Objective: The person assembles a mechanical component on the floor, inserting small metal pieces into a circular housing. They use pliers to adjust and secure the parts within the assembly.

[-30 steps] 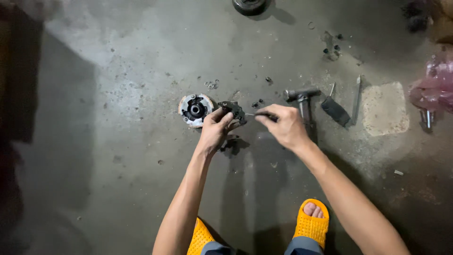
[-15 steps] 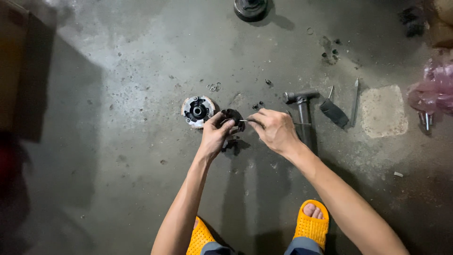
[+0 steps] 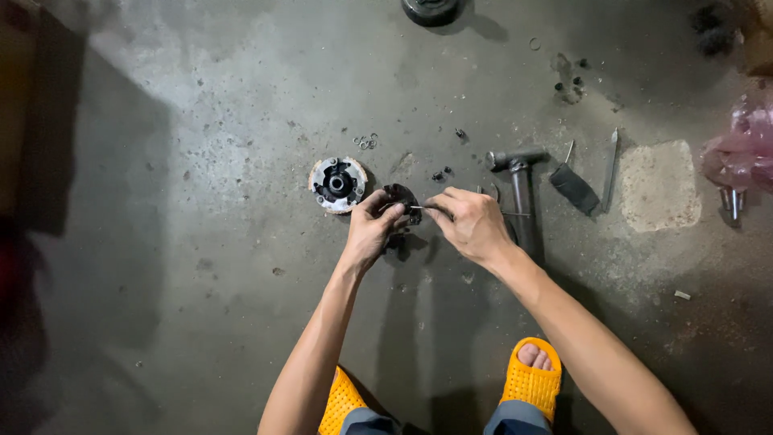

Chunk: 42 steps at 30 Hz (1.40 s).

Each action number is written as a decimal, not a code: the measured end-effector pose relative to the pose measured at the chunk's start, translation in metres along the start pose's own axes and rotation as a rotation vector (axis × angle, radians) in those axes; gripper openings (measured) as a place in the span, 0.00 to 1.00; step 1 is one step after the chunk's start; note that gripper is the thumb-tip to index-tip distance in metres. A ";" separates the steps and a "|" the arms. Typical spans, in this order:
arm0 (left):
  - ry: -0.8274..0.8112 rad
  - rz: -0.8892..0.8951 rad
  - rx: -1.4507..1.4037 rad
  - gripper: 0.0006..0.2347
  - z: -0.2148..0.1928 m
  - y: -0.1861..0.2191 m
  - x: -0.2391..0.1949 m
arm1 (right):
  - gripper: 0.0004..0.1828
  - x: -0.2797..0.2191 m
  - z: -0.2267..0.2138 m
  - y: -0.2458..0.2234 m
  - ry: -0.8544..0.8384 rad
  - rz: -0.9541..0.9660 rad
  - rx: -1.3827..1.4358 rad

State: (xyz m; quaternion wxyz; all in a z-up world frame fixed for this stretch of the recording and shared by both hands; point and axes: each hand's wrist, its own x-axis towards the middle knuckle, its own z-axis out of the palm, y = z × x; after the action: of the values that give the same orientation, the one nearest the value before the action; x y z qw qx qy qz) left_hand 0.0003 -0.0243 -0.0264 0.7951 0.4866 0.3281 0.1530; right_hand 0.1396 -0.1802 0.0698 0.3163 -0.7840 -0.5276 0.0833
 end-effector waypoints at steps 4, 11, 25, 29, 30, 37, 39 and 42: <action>-0.026 -0.039 -0.006 0.12 0.002 0.012 -0.006 | 0.04 0.001 0.002 0.006 -0.080 0.035 0.028; -0.135 -0.099 0.088 0.19 -0.002 0.023 -0.007 | 0.22 -0.004 0.017 0.014 -0.170 0.131 0.367; 0.184 0.021 0.446 0.22 -0.049 0.039 -0.018 | 0.12 0.068 0.068 0.135 -0.371 0.421 -0.478; 0.149 0.325 0.927 0.16 -0.044 0.042 -0.034 | 0.13 0.026 0.068 0.097 -0.374 0.453 -0.459; 0.112 0.393 1.012 0.19 -0.040 0.036 -0.038 | 0.12 0.007 0.074 0.092 -0.339 0.430 -0.396; -0.134 0.371 1.510 0.19 -0.037 0.000 -0.034 | 0.09 -0.011 0.079 0.072 0.049 0.173 -0.389; -0.130 0.257 1.516 0.27 -0.031 0.016 -0.040 | 0.06 -0.009 0.082 0.066 -0.036 0.086 -0.263; -0.150 0.323 1.612 0.22 -0.042 -0.017 -0.033 | 0.19 0.004 0.077 0.025 -0.272 -0.086 -0.200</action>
State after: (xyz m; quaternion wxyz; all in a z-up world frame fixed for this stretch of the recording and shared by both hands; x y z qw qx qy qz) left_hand -0.0536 -0.0227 -0.0419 0.1898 0.9579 0.2094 -0.0499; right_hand 0.1251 -0.1512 -0.0045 0.1658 -0.7698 -0.6042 0.1220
